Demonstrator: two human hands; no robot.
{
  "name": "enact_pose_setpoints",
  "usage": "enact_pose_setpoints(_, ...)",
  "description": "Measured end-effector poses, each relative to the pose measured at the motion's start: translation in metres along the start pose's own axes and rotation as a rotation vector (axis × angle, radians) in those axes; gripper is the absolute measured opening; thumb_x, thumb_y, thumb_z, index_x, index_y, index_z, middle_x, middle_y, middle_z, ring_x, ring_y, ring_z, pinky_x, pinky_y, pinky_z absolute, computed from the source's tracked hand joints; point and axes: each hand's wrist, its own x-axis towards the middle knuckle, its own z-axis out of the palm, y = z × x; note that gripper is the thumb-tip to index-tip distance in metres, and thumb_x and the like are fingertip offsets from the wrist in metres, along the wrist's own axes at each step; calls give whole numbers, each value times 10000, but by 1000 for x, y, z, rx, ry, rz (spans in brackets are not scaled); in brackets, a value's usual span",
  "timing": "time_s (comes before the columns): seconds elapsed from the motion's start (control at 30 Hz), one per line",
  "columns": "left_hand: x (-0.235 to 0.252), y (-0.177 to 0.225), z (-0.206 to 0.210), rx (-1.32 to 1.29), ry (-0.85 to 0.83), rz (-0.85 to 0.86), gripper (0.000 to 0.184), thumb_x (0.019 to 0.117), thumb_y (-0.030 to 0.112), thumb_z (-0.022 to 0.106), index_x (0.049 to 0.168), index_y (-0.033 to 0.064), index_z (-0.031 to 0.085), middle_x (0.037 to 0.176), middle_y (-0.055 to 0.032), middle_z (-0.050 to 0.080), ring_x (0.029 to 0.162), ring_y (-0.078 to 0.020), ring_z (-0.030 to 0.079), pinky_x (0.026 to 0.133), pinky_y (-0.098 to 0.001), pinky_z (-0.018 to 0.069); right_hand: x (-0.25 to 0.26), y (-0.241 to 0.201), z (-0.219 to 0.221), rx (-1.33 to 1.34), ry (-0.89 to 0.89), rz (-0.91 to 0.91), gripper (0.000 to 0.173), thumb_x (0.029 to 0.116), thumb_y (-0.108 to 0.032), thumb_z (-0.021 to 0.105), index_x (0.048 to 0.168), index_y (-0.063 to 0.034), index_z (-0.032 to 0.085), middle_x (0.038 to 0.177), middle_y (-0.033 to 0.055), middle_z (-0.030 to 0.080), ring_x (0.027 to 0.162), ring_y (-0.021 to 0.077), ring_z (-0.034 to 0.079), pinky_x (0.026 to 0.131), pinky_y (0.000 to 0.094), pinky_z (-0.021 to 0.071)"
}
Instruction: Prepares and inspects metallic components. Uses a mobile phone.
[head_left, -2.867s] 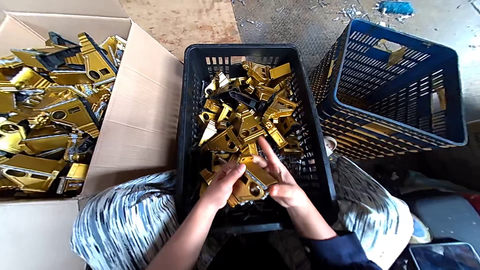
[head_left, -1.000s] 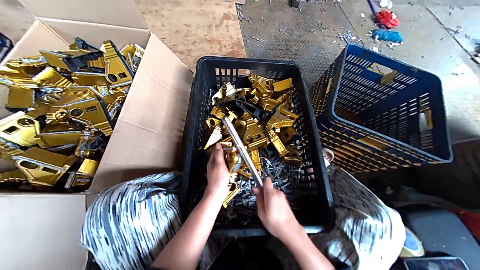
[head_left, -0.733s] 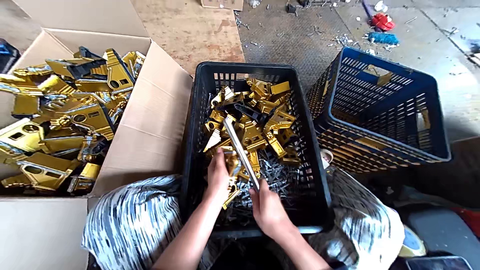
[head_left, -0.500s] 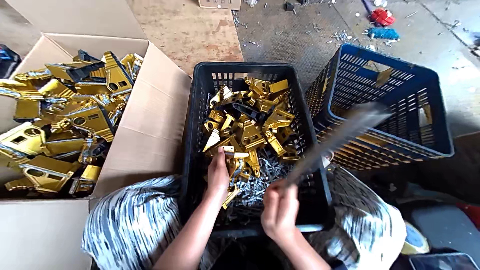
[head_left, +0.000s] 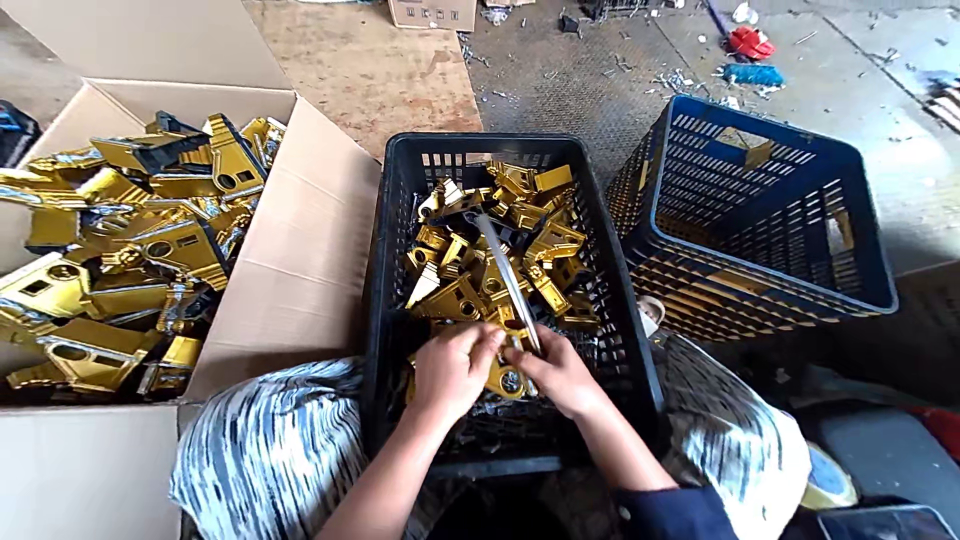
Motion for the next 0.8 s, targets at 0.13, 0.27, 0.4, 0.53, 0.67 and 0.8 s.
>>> enact_pose_setpoints(0.13,-10,4,6,-577,166,-139,932,875,364,763,1550,5,231,1516,-149,422,1343,-189,494,1087,-371,474,-4,4,18,435,151,-76,299,1033,-117,532,1320,-40,500,810,76,665,518,57,537,461,189,452)
enact_pose_setpoints(0.27,-23,11,19,-1211,-163,-435,651,800,-6,811,1332,-50,439,1104,-143,681,975,-212,705,891,-393,612,-2,10,30,281,167,-125,394,979,-120,635,1339,-7,522,788,45,653,527,61,551,459,201,473)
enact_pose_setpoints(0.4,-6,-1,12,-1091,-81,-548,412,844,-30,748,1212,-92,573,1108,-202,709,1035,-290,716,942,-445,607,2,7,5,-664,377,-299,395,992,-319,629,1208,6,693,925,100,664,701,162,599,657,352,542)
enact_pose_setpoints(0.53,6,-4,5,-1066,-4,-578,356,834,-36,756,1157,-70,609,1062,-182,717,986,-273,724,889,-419,624,-24,0,-3,-826,566,-820,423,1113,-318,296,988,-28,577,687,51,555,538,93,535,499,243,476)
enact_pose_setpoints(0.67,3,-2,2,-1079,-48,-578,344,837,-46,735,1150,-91,601,1066,-207,722,981,-297,736,884,-427,630,-29,27,4,-1044,514,-619,367,1063,-275,427,962,-1,649,644,85,617,491,207,617,430,363,497)
enact_pose_setpoints(0.8,3,-3,4,-1097,-39,-647,312,878,-74,688,1168,-88,573,1067,-198,718,946,-271,737,859,-401,631,-35,18,10,-872,576,-761,449,1115,-339,307,1004,4,576,682,53,552,535,81,533,505,213,482)
